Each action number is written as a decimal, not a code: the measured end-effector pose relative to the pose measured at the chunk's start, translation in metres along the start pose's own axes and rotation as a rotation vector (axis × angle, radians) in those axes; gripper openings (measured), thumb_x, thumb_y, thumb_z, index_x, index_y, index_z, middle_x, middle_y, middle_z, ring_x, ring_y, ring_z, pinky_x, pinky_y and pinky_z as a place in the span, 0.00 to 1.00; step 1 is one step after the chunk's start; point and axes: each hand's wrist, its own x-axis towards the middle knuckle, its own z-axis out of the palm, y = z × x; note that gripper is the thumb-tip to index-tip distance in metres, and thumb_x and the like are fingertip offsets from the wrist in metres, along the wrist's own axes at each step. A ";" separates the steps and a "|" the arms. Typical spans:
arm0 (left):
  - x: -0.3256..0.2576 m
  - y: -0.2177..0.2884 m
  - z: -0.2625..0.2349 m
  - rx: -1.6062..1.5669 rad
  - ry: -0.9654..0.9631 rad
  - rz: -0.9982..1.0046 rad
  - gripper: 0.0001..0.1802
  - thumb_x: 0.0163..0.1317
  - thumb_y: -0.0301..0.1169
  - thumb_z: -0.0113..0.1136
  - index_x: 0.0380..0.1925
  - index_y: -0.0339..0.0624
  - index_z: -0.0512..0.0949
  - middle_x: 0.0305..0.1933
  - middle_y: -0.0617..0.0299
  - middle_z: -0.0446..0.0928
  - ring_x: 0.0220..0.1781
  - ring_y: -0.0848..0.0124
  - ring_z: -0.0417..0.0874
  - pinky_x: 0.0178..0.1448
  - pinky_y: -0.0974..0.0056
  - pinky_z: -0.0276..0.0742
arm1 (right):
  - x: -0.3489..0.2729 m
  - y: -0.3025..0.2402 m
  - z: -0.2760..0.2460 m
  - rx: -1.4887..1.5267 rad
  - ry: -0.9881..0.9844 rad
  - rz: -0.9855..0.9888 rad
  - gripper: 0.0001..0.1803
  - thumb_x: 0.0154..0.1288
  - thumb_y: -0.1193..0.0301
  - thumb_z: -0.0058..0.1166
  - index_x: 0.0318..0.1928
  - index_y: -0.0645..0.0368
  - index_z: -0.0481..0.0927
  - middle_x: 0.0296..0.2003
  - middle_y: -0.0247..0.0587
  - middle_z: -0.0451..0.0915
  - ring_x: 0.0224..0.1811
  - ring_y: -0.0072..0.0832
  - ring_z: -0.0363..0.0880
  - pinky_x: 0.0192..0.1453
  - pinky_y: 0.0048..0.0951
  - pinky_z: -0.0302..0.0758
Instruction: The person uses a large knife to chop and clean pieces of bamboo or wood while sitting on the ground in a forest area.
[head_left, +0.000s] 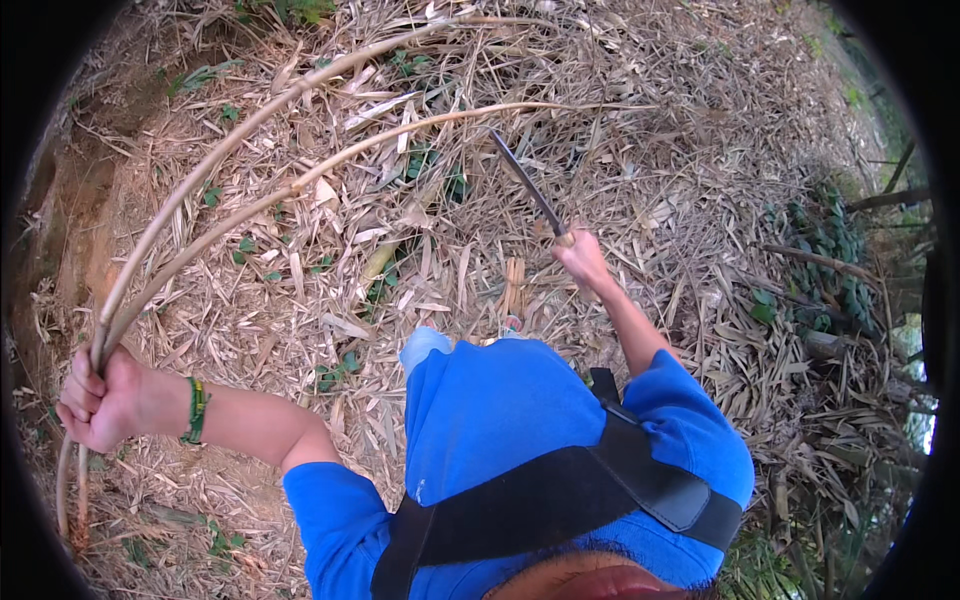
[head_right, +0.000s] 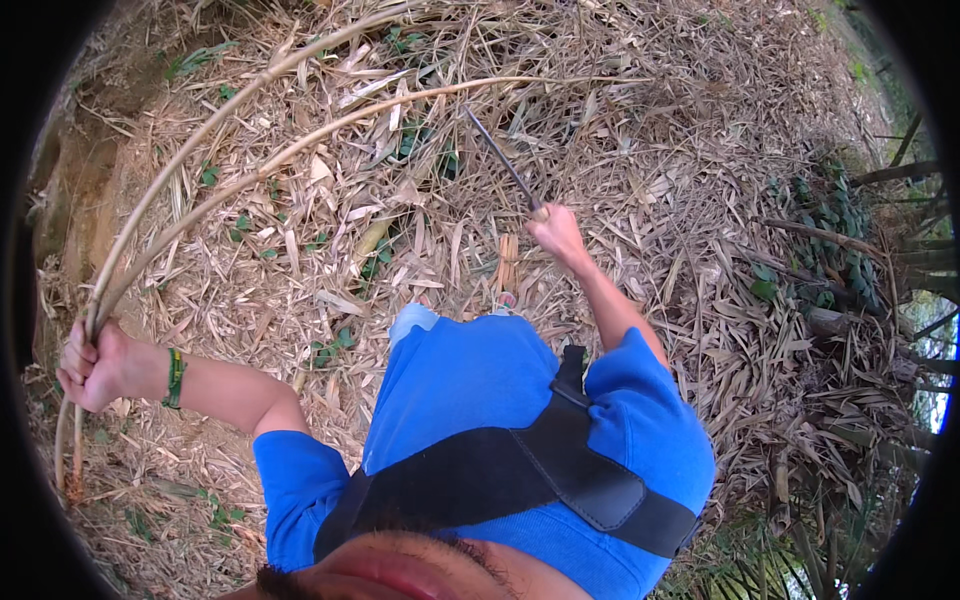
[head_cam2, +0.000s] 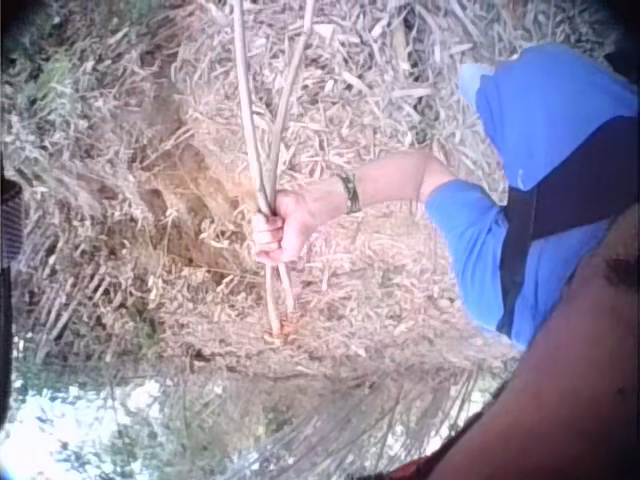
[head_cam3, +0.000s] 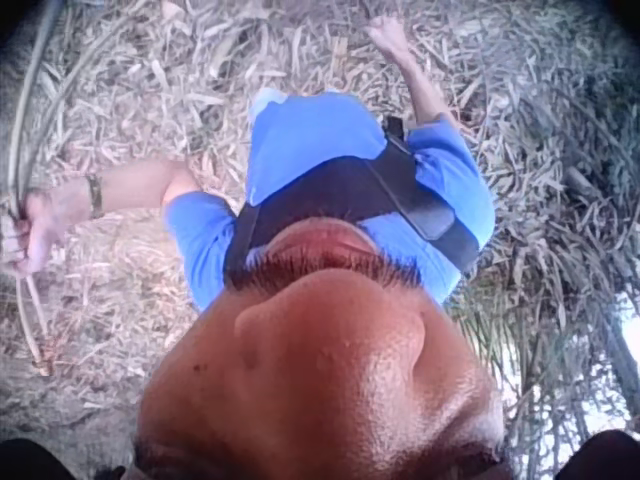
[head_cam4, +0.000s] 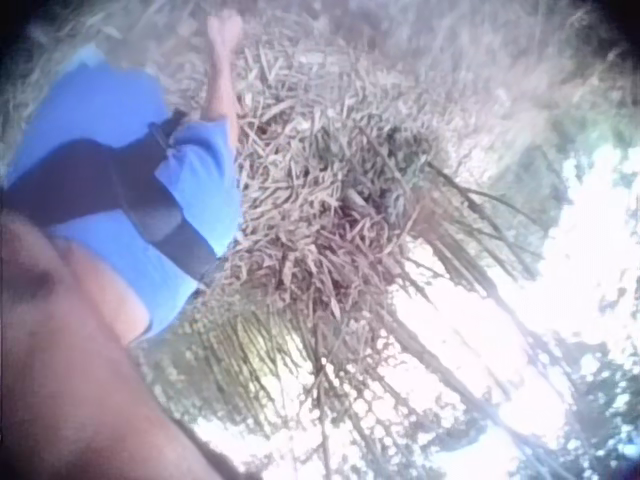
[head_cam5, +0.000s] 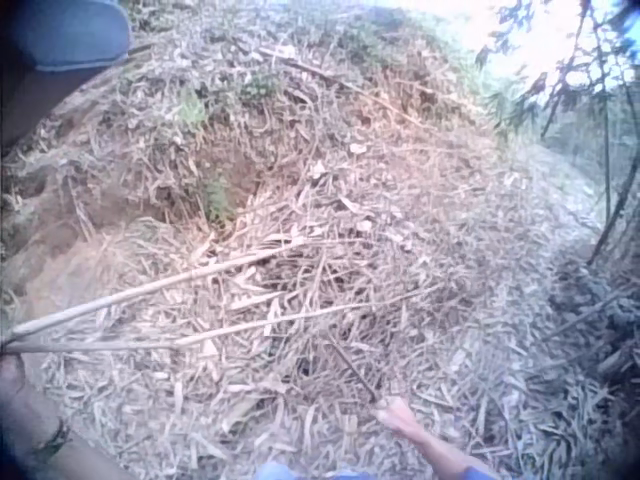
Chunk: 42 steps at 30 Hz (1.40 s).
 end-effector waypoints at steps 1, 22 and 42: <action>0.008 -0.001 0.005 -0.038 -0.020 -0.008 0.20 0.58 0.32 0.46 0.10 0.57 0.54 0.08 0.76 0.49 0.12 0.77 0.53 0.27 0.68 0.62 | -0.006 0.014 0.005 0.035 0.021 0.025 0.05 0.51 0.70 0.53 0.23 0.57 0.74 0.21 0.39 0.77 0.21 0.23 0.72 0.27 0.33 0.72; -0.047 -0.090 -0.155 0.120 0.410 -0.252 0.29 0.74 0.46 0.45 0.11 0.53 0.56 0.11 0.69 0.53 0.16 0.71 0.56 0.32 0.57 0.69 | -0.019 -0.134 0.146 0.170 0.114 -0.242 0.09 0.52 0.71 0.59 0.26 0.65 0.76 0.18 0.36 0.77 0.21 0.25 0.74 0.29 0.32 0.72; -0.050 -0.106 -0.244 -0.068 0.219 -0.424 0.25 0.74 0.38 0.38 0.13 0.52 0.53 0.11 0.69 0.48 0.16 0.72 0.51 0.32 0.59 0.62 | -0.070 -0.504 0.090 0.094 0.339 -0.845 0.09 0.54 0.66 0.56 0.23 0.57 0.80 0.23 0.36 0.78 0.23 0.21 0.72 0.28 0.25 0.68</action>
